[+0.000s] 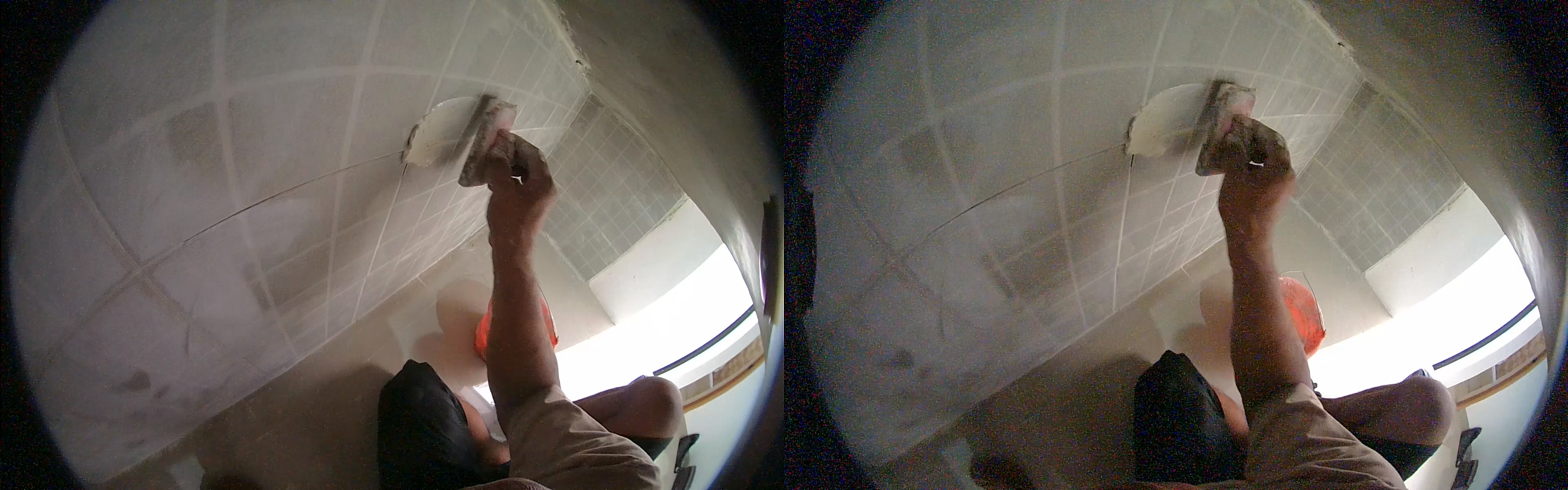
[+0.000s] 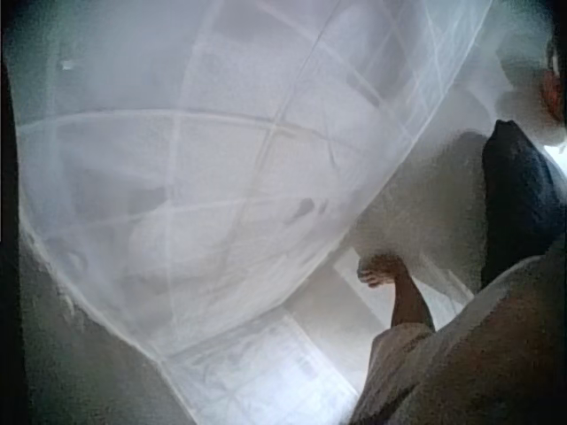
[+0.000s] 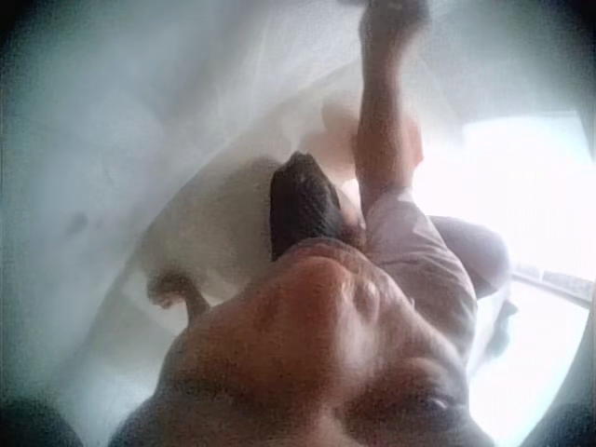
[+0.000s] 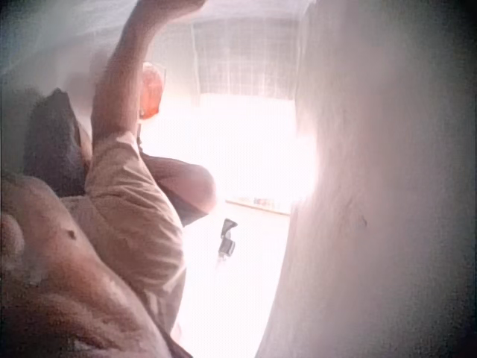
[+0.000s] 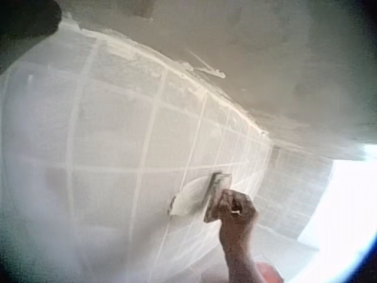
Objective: The person applies grout to the joints between wall tiles using a rubber float, then periodically scoops more grout from a bucket onto the float.
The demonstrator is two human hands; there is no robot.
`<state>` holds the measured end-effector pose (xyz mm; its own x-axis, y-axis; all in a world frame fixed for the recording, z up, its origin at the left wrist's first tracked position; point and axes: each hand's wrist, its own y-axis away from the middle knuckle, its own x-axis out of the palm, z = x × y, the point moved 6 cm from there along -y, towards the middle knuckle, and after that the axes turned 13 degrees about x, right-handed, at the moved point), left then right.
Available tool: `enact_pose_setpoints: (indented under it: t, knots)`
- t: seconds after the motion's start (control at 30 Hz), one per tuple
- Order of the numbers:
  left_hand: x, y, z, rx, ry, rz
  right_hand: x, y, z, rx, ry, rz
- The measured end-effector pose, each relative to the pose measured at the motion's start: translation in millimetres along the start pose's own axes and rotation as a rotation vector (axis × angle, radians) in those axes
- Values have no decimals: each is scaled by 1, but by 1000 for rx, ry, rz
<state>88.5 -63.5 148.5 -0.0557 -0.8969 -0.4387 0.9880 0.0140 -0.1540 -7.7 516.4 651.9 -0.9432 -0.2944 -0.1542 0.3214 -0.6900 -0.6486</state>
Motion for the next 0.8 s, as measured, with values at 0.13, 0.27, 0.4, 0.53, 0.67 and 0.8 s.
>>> enact_pose_setpoints:
  t: [0.13,0.27,0.4,0.53,0.67,0.8]
  knots:
    - [19,-13,17,-71,130,169,17,38,20,-247,-155,255]
    - [25,-18,16,-111,297,332,43,61,27,-395,-9,345]
    - [31,-27,30,-104,436,561,48,82,32,-352,-54,431]
    - [30,-26,38,-17,413,547,36,55,64,-570,34,179]
    - [1,-24,60,-253,459,221,53,87,52,-628,175,327]
    - [58,-15,20,-170,463,693,25,47,4,-114,-127,364]
